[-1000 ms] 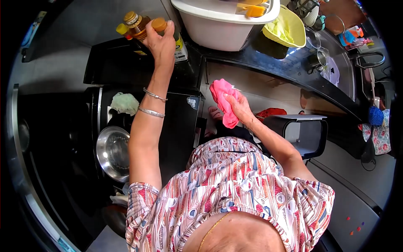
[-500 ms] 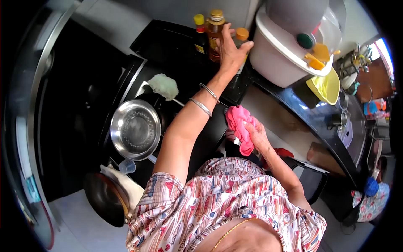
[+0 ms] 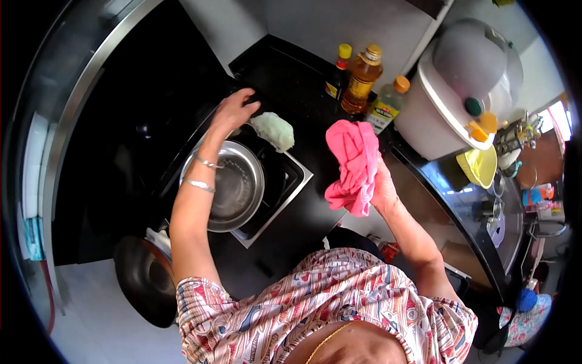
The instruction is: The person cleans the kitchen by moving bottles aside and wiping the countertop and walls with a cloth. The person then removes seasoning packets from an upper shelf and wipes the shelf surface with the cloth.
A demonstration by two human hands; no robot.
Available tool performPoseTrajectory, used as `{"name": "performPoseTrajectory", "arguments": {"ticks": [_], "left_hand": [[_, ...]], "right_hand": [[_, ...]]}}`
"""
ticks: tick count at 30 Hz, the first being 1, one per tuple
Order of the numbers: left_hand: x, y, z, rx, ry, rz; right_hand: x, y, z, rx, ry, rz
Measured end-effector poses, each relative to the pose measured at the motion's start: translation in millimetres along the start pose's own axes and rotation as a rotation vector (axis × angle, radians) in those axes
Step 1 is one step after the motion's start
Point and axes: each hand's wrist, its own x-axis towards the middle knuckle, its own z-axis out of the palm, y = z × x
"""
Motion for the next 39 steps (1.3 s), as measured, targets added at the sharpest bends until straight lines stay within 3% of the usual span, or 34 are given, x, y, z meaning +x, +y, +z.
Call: {"name": "performPoseTrajectory", "arguments": {"ticks": [4,8,11,14,20,24,26,34,38,39], "left_hand": [[-27.8,-30.4,-46.7,-0.005,0.209,-0.031],[-55.8,-20.2,-73.2,0.0,0.424,0.131],[-62.1,-38.1,-60.6,0.091,0.355,0.16],[-55.5,-59.3,-34.7,0.049,0.18,-0.057],[-2.7,-87.6,11.3,0.375,-0.108,-0.063],[28.3,-90.3,31.1,0.535,-0.169,-0.001],[41.2,-98.1,41.3,0.824,-0.227,0.139],[57.2,-100.9,44.8,0.846,-0.348,0.084],[59.3,-108.9,45.7,0.88,-0.41,0.127],[58.0,-110.8,46.3,0.881,-0.391,0.132]], "right_hand": [[51.3,-8.2,26.5,0.122,-0.003,0.038],[118.9,6.1,48.1,0.06,-0.114,-0.076],[160.5,2.2,62.0,0.072,-0.194,0.0],[210.2,-0.2,60.5,0.015,-0.252,0.014],[278.2,19.2,58.5,-0.14,0.014,-0.161],[305.4,12.8,69.8,-0.289,0.068,-0.189],[329.9,7.7,70.5,-0.317,0.044,-0.233],[396.8,-36.9,146.6,-0.701,-0.101,-0.595],[410.7,-47.7,210.3,-0.762,-0.271,-0.638],[415.2,-49.1,226.9,-0.846,-0.292,-0.769]]}}
